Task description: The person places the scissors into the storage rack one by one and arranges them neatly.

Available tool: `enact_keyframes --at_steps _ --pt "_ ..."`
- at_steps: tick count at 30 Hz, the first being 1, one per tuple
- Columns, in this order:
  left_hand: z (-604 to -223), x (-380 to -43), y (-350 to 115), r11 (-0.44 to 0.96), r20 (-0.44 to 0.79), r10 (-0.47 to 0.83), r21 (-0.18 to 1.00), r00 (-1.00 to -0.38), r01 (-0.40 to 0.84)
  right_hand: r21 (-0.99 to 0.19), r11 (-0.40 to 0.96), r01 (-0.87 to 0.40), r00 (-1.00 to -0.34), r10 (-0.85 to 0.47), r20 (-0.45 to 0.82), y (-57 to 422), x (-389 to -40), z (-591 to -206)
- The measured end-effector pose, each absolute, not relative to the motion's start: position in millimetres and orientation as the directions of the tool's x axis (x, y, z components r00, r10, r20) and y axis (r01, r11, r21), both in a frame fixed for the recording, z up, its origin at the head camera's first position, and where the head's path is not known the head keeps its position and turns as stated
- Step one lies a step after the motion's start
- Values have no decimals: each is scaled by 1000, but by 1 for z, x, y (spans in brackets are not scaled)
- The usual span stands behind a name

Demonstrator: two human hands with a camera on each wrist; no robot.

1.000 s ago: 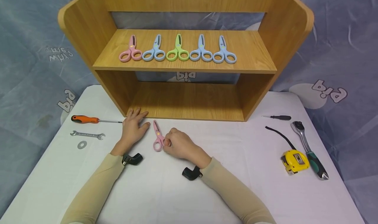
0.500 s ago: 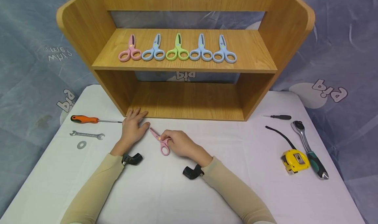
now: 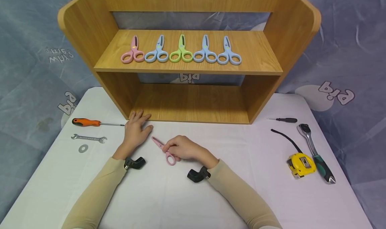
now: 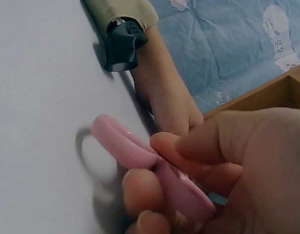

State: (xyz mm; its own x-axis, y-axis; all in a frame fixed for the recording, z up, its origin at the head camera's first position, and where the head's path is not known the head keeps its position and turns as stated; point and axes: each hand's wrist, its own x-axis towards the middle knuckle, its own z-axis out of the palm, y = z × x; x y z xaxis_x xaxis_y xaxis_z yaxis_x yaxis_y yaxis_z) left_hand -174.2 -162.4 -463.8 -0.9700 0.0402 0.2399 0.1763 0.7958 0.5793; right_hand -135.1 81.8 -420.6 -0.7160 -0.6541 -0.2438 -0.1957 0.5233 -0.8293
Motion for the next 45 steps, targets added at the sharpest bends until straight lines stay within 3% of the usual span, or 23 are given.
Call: enact_keyframes --at_steps 8,16,27,34,39,42,45 --pt "-462 -173 -161 793 234 45 584 -971 177 -749 586 -309 -720 -659 -219 80 -132 -417" --pt "-462 -173 -161 796 226 40 582 -973 168 -744 595 -305 -708 -664 -240 84 -133 -418" --pt "-464 -173 -160 797 247 41 576 -968 181 -747 572 -340 -746 -647 -157 110 -133 -412" --pt "-461 -173 -162 797 221 47 580 -974 170 -778 499 -381 -703 -704 -107 155 -122 -331" --pt "-462 -175 -163 799 231 49 575 -972 177 -802 327 -500 -677 -725 126 190 -105 -240" --pt "-463 -175 -164 798 233 48 577 -971 178 -792 294 -536 -748 -599 284 205 -101 -199" --pt "-466 -177 -164 800 231 50 573 -972 177 -686 465 -559 -828 -360 430 216 -110 -176"
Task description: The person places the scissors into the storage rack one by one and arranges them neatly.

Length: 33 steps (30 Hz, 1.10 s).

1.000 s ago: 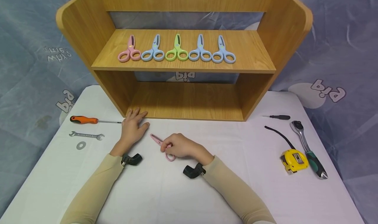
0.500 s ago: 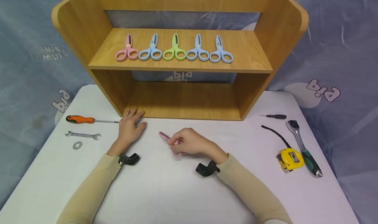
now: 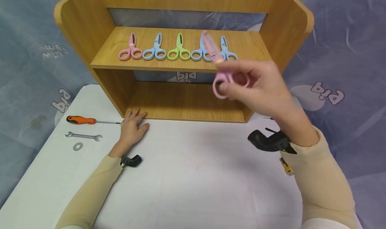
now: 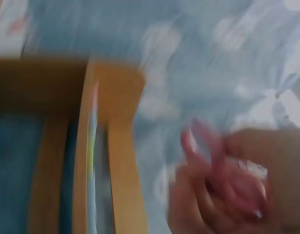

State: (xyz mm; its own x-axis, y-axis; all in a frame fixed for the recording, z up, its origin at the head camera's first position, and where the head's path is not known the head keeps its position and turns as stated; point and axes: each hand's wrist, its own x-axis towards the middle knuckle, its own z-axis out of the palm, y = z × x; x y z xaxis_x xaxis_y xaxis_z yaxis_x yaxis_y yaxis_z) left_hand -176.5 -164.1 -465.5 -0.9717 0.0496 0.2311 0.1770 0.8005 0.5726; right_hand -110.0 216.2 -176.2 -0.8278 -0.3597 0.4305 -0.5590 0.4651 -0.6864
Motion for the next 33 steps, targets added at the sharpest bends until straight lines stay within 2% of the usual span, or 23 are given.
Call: enact_keyframes --at_steps 3,6,8,12,15,19,25,33 --pt "-467 -177 -164 801 227 49 573 -973 174 -604 647 -465 -850 -134 510 228 -133 -166" --pt "-467 -177 -165 803 221 50 570 -974 171 -630 719 -294 -903 7 429 243 -160 -164" --pt "-467 -177 -165 803 220 52 571 -974 172 -647 738 -195 -938 53 344 251 -176 -166" --pt "-466 -176 -165 795 218 47 583 -975 168 -572 817 -77 -968 75 238 258 -198 -174" --pt "-466 -176 -164 796 217 45 582 -975 167 -489 869 -71 -974 45 221 256 -205 -181" --pt "-466 -176 -163 798 218 50 578 -975 170 -448 884 -131 -965 -11 261 250 -207 -191" --pt "-464 -177 -159 799 221 57 574 -974 177 -443 876 -190 -916 4 401 249 -208 -205" --pt "-465 -176 -160 802 206 41 577 -978 155 -421 890 -175 -892 38 451 238 -215 -213"
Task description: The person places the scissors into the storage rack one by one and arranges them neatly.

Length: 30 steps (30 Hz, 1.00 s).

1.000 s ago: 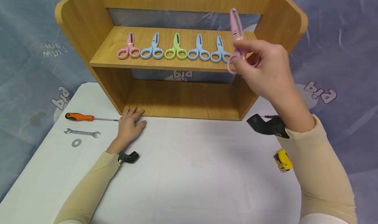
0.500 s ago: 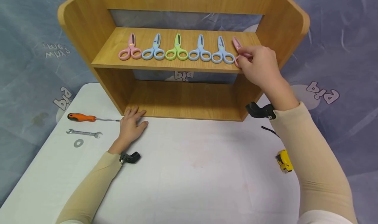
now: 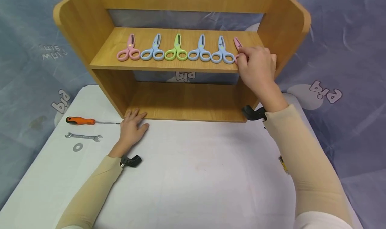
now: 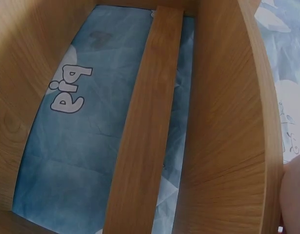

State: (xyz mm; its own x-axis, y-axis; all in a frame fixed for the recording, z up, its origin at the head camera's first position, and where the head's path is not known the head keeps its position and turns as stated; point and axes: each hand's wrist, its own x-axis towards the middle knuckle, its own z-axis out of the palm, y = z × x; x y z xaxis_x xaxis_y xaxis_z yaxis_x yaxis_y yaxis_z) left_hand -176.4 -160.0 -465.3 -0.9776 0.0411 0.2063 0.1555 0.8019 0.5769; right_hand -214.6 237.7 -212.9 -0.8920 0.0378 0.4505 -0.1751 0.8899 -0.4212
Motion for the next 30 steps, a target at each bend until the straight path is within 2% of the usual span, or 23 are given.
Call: enact_keyframes --at_steps 9,17,30 --pt "-469 -174 -165 801 197 38 580 -980 148 -406 896 -180 -877 41 479 235 -216 -220" --pt "-467 -167 -175 793 203 8 595 -979 130 -409 882 -236 -822 43 568 222 -223 -225" --pt "-471 -172 -172 788 209 37 595 -977 157 -410 878 -246 -787 65 614 229 -218 -230"
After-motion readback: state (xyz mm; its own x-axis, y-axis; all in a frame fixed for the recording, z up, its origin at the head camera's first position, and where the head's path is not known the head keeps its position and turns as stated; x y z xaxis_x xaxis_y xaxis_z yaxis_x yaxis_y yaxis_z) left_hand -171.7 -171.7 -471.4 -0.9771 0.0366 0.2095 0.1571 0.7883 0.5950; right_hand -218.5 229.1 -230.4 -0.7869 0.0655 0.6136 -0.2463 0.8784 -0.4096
